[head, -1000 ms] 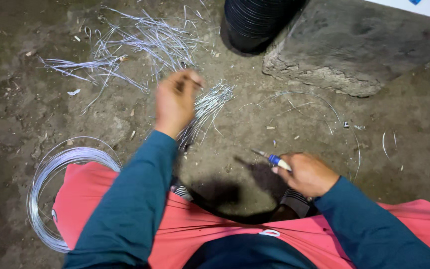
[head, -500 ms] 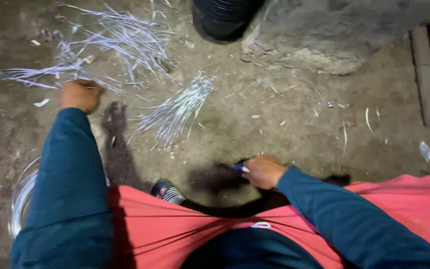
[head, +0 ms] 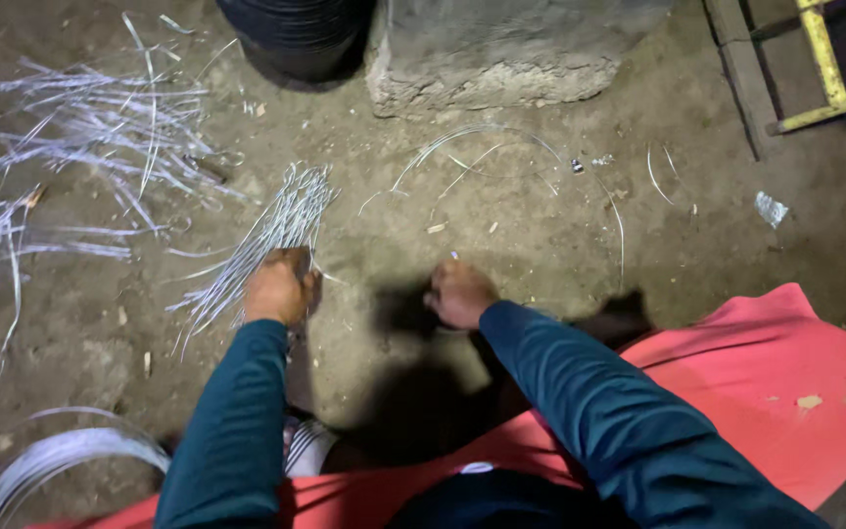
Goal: The person repeatedly picks up thin metal wires, bends them into loops by hand, and uses pliers to tighten and trim the ends. Finished looped wires are placed on the floor in a growing pile.
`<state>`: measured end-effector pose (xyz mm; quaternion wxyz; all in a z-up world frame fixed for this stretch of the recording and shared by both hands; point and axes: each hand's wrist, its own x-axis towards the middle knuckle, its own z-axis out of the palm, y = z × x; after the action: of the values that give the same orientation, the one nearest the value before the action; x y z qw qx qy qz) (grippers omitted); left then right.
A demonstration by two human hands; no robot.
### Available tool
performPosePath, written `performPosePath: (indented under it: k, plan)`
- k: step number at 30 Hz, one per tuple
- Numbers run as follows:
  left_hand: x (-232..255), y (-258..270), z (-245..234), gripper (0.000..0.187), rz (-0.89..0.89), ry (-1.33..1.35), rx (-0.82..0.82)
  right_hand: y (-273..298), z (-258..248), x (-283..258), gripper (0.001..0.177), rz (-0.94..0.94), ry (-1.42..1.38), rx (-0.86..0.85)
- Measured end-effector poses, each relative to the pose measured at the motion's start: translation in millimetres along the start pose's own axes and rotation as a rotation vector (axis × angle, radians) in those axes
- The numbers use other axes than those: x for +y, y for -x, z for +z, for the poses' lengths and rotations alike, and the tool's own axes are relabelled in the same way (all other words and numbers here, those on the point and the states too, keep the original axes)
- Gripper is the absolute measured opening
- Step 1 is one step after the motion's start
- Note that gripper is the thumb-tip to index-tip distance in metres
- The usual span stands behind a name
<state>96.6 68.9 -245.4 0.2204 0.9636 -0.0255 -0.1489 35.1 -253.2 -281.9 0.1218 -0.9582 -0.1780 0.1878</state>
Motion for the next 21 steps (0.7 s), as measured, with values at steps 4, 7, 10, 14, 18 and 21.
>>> performPosePath:
  k: [4, 7, 10, 14, 18, 21]
  plan:
    - [7.5, -7.7, 12.5, 0.04, 0.089, 0.052, 0.103, -38.7, -32.5, 43.2, 0.027, 0.378, -0.24, 0.322]
    - [5.4, -10.8, 26.3, 0.035, 0.078, 0.089, 0.2, -56.2, -44.6, 82.3, 0.037, 0.352, -0.043, 0.406]
    - [2.7, -15.0, 35.6, 0.031, 0.038, 0.091, 0.207, -71.2, -43.7, 110.4, 0.055, 0.347, -0.094, 0.279]
    - [7.1, -25.0, 44.9, 0.034, 0.081, -0.008, 0.206, -83.6, -33.8, 131.6, 0.061, 0.261, 0.075, 0.216]
    - [16.5, -36.0, 52.2, 0.039, 0.141, -0.117, 0.237, -82.0, -34.8, 131.8, 0.048, 0.277, 0.001, 0.29]
    - [23.0, -47.4, 58.8, 0.036, 0.139, -0.1, 0.35, -77.4, -44.0, 124.3, 0.031, 0.168, 0.009, 0.391]
